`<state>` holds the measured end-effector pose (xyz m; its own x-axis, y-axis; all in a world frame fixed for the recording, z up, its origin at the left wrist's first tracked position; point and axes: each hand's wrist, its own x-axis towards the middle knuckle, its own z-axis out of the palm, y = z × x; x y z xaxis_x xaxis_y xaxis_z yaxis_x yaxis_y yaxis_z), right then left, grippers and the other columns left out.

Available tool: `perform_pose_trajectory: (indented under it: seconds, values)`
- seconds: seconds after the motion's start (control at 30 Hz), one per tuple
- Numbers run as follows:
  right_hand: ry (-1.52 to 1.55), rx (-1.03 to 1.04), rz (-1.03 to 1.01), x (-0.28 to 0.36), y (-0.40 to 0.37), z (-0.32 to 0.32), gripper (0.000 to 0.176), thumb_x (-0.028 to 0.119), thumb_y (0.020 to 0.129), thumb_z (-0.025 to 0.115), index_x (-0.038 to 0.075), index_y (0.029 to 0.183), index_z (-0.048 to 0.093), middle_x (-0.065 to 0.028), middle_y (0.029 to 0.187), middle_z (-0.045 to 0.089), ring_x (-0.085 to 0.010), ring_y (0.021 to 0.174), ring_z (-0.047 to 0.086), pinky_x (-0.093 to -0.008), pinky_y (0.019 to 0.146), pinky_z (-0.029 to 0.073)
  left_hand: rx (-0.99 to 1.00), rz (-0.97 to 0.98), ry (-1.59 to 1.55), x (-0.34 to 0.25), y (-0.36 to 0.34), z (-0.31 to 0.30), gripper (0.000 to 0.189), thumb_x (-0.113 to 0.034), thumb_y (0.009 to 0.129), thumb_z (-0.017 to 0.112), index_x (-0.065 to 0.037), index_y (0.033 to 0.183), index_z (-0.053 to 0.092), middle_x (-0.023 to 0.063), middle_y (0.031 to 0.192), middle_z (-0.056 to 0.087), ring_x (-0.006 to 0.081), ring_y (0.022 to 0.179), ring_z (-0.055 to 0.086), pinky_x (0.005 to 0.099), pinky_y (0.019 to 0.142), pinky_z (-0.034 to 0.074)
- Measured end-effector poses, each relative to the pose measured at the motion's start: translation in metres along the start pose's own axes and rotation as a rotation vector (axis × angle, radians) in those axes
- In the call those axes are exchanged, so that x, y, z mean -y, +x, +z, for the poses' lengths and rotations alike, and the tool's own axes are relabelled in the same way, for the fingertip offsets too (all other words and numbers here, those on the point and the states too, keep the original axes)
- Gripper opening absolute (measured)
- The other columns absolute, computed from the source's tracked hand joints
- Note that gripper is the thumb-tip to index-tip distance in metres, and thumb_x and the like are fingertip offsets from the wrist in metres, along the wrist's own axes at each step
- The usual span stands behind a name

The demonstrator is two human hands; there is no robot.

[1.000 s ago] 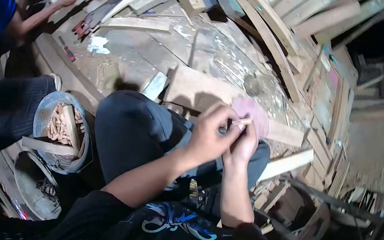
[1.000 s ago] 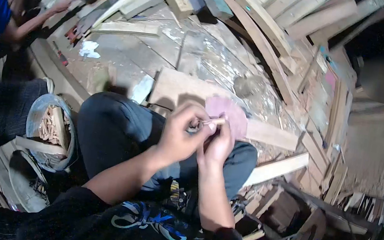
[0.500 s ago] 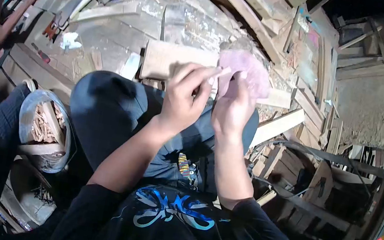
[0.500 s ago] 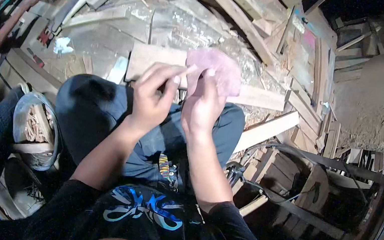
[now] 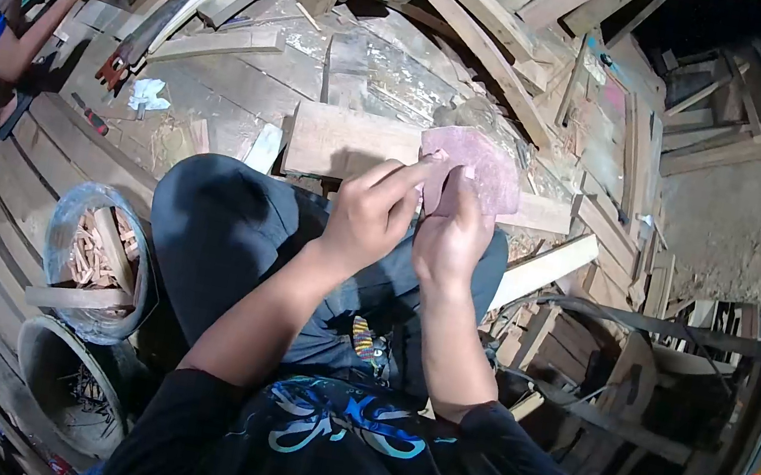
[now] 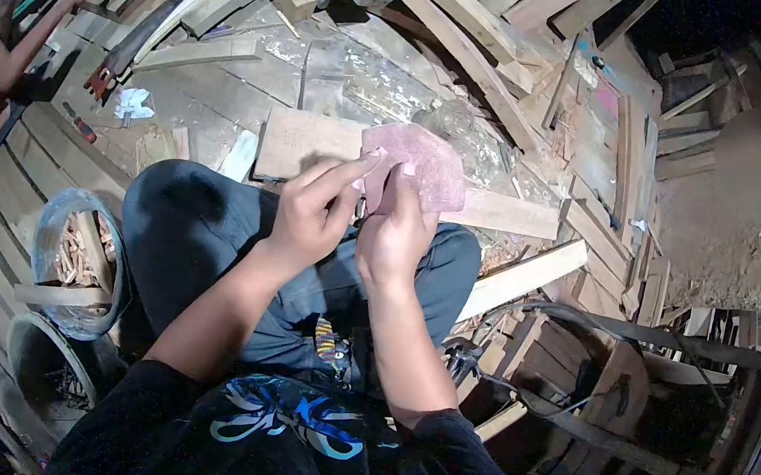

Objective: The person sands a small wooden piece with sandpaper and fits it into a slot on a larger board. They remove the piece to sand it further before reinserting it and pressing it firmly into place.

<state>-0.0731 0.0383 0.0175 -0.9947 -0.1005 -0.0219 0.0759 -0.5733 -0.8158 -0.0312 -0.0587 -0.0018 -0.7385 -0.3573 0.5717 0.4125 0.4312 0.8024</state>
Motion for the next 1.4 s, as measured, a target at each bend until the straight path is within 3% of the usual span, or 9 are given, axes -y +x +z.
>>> perform_pose_trajectory:
  seconds: [0.3,0.43,0.53,0.7,0.8,0.93,1.2,1.33,1.4]
  values:
    - [0.047,-0.055,0.017,0.000,0.011,-0.002,0.026,0.010,0.100,0.052,0.000,0.125,0.052,-0.0095,0.115,0.062,-0.0191,0.112,0.059,-0.0344,0.099,0.047,0.000,-0.067,-0.042,0.004,-0.002,0.007,0.033,0.006,0.085,0.060,-0.002,0.116,0.069,0.0129,0.079,0.064,0.0186,0.062,0.060,0.0299,0.057,0.047]
    - [0.017,-0.048,-0.024,-0.002,0.007,0.006,0.024,0.010,0.100,0.052,0.000,0.121,0.054,-0.0090,0.114,0.062,-0.0181,0.109,0.060,-0.0339,0.097,0.047,-0.167,0.061,-0.064,0.015,0.001,0.018,0.037,0.009,0.081,0.059,-0.002,0.114,0.069,0.0145,0.079,0.063,0.0276,0.061,0.061,0.0357,0.057,0.050]
    - [0.035,-0.081,0.063,-0.003,0.020,-0.006,0.025,0.009,0.100,0.052,0.000,0.123,0.054,-0.0089,0.115,0.062,-0.0188,0.109,0.060,-0.0347,0.097,0.047,-0.028,0.001,-0.025,0.009,-0.004,0.013,0.034,0.008,0.083,0.060,-0.002,0.114,0.070,0.0127,0.079,0.063,0.0203,0.060,0.058,0.0309,0.056,0.047]
    - [-0.003,-0.050,0.049,-0.003,0.008,0.005,0.024,0.011,0.101,0.051,0.001,0.122,0.054,-0.0085,0.115,0.062,-0.0188,0.111,0.059,-0.0339,0.097,0.047,-0.116,0.052,-0.021,0.012,0.000,0.017,0.036,0.009,0.083,0.059,-0.003,0.114,0.070,0.0133,0.081,0.064,0.0204,0.062,0.059,0.0299,0.057,0.047]
    - [0.048,-0.106,0.079,0.003,0.022,-0.009,0.021,0.011,0.102,0.051,0.002,0.120,0.054,-0.0068,0.110,0.061,-0.0165,0.102,0.060,-0.0347,0.089,0.050,0.028,-0.066,-0.062,0.004,-0.001,0.010,0.034,0.010,0.082,0.059,-0.002,0.112,0.070,0.0143,0.082,0.065,0.0213,0.065,0.062,0.0299,0.059,0.048]
    - [0.052,-0.101,0.030,0.008,0.016,0.003,0.020,0.007,0.100,0.052,0.002,0.120,0.054,-0.0082,0.113,0.061,-0.0183,0.107,0.060,-0.0356,0.092,0.050,-0.122,-0.033,-0.123,0.008,-0.005,0.020,0.031,0.011,0.082,0.060,0.000,0.108,0.072,0.0136,0.081,0.065,0.0203,0.065,0.061,0.0282,0.058,0.047]
    - [-0.003,-0.052,0.018,-0.001,0.013,0.005,0.020,0.011,0.100,0.052,0.002,0.118,0.054,-0.0060,0.107,0.059,-0.0153,0.102,0.057,-0.0330,0.092,0.046,-0.143,-0.004,-0.131,0.009,-0.001,0.018,0.037,0.012,0.080,0.059,-0.002,0.112,0.071,0.0129,0.082,0.066,0.0197,0.067,0.062,0.0292,0.060,0.048]
    - [0.047,-0.112,0.083,0.007,0.023,0.004,0.024,0.012,0.102,0.049,-0.002,0.121,0.053,-0.0105,0.117,0.061,-0.0205,0.109,0.059,-0.0357,0.097,0.047,-0.025,-0.063,-0.133,0.002,-0.005,0.010,0.037,0.011,0.080,0.059,-0.003,0.112,0.072,0.0111,0.078,0.064,0.0180,0.064,0.059,0.0280,0.058,0.046]
    - [0.023,-0.133,0.041,0.005,0.015,0.011,0.025,0.014,0.102,0.048,-0.002,0.121,0.054,-0.0107,0.115,0.062,-0.0214,0.108,0.060,-0.0363,0.097,0.046,-0.103,-0.022,-0.159,0.006,-0.005,0.015,0.037,0.011,0.081,0.060,-0.004,0.112,0.072,0.0100,0.076,0.063,0.0158,0.061,0.055,0.0269,0.056,0.044]
